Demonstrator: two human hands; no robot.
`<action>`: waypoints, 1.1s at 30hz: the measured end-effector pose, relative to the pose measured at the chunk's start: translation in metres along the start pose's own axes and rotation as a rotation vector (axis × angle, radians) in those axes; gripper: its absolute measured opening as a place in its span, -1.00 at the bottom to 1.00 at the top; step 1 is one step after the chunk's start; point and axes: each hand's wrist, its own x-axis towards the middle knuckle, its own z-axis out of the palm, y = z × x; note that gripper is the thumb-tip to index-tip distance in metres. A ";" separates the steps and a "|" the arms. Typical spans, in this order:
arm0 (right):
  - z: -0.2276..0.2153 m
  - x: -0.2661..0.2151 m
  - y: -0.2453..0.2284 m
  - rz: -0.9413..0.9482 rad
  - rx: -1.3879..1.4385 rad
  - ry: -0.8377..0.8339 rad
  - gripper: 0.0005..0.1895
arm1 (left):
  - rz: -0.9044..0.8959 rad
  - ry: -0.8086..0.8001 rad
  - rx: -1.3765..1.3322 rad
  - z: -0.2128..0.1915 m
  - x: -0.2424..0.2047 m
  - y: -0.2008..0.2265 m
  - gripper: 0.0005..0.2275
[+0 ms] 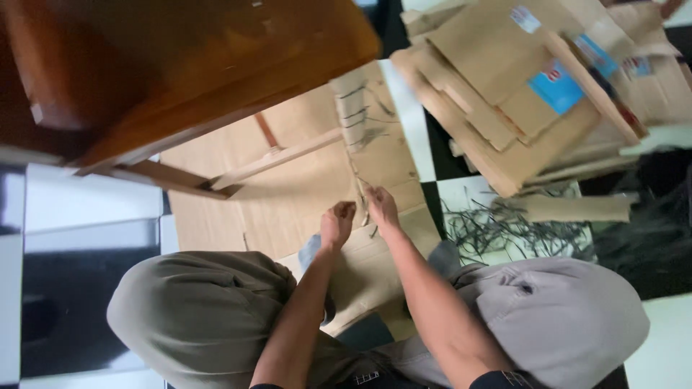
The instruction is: Wrapping the legs of a wooden chair with protective paper and securing it with string.
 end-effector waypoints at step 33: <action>0.018 -0.020 -0.057 -0.121 -0.474 -0.048 -0.66 | 0.301 0.629 -0.595 -0.143 0.017 0.077 -0.92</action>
